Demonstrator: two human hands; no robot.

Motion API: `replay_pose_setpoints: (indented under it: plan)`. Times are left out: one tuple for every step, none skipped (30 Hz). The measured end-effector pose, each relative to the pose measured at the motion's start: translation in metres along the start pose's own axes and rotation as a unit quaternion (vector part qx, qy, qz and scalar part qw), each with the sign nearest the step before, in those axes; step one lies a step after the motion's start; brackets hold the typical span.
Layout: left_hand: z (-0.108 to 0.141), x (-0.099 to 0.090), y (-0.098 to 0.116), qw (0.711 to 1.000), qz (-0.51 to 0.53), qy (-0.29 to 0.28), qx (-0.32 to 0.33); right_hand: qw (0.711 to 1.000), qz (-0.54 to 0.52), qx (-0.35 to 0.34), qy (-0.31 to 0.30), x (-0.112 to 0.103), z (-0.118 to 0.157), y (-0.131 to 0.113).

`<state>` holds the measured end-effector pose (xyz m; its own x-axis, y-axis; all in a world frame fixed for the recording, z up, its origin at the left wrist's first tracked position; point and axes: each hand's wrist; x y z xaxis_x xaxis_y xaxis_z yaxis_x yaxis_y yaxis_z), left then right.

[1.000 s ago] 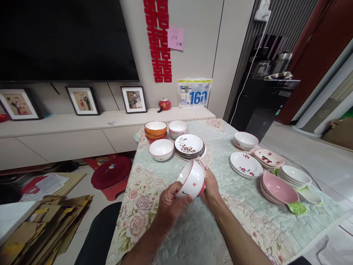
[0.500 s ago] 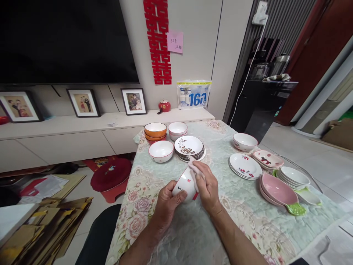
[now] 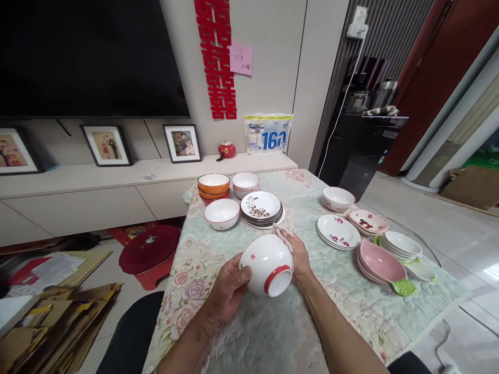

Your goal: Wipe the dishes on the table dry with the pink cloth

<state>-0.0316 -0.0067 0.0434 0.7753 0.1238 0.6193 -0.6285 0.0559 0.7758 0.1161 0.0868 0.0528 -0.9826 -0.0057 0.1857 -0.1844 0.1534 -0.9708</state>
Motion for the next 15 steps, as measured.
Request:
replay_pose_setpoints:
  plan:
    - [0.000, 0.000, 0.001, 1.000, -0.016, 0.008, -0.002, 1.000, -0.015, 0.027, -0.001, 0.000, 0.000, 0.002]
    - [0.000, -0.001, 0.001, 0.999, -0.029, 0.019, 0.000, 0.998, -0.030, 0.051, -0.001, -0.001, 0.000, 0.006]
    - [0.000, -0.001, 0.001, 0.999, -0.040, 0.030, 0.004, 0.997, -0.040, 0.068, -0.002, -0.002, 0.000, 0.009]
    - [0.000, -0.002, 0.001, 0.998, -0.052, 0.040, 0.013, 0.996, -0.045, 0.073, -0.001, -0.003, 0.000, 0.012]
    - [0.001, -0.002, 0.000, 0.996, -0.067, 0.046, 0.023, 0.997, -0.042, 0.065, -0.001, -0.003, 0.000, 0.014]
    - [0.001, -0.003, 0.000, 0.994, -0.087, 0.049, 0.035, 0.998, -0.031, 0.047, -0.003, -0.004, 0.001, 0.015]
    - [0.002, -0.003, -0.001, 0.991, -0.115, 0.051, 0.048, 1.000, -0.014, 0.020, -0.011, -0.004, 0.002, 0.015]
    - [0.002, -0.002, 0.000, 0.986, -0.148, 0.052, 0.059, 0.999, 0.010, -0.015, -0.027, -0.004, 0.004, 0.013]
    - [0.003, -0.001, 0.000, 0.979, -0.185, 0.052, 0.073, 0.996, 0.040, -0.059, -0.046, -0.004, 0.006, 0.011]
    - [0.003, 0.000, 0.001, 0.970, -0.222, 0.053, 0.089, 0.989, 0.071, -0.111, -0.068, -0.004, 0.009, 0.008]
    - [0.004, 0.001, 0.002, 0.959, -0.257, 0.056, 0.108, 0.976, 0.103, -0.169, -0.088, -0.003, 0.012, 0.004]
    - [0.005, 0.002, 0.003, 0.946, -0.288, 0.062, 0.131, 0.959, 0.134, -0.226, -0.106, -0.001, 0.015, 0.000]
    - [0.005, 0.004, 0.004, 0.933, -0.317, 0.067, 0.157, 0.939, 0.159, -0.279, -0.122, 0.000, 0.018, -0.003]
    - [0.005, 0.005, 0.004, 0.919, -0.343, 0.071, 0.183, 0.919, 0.179, -0.323, -0.137, 0.001, 0.021, -0.006]
    - [0.005, 0.005, 0.005, 0.905, -0.365, 0.073, 0.207, 0.902, 0.192, -0.356, -0.151, 0.002, 0.023, -0.009]
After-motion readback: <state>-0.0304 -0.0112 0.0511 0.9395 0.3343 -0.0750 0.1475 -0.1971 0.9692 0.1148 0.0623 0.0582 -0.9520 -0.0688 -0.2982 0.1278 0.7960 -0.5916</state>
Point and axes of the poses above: each hand's wrist, its own z-axis away from the middle knuckle, its own x-axis out of the palm, y = z × x, and after that the axes turned 9 degrees about y, right-handed
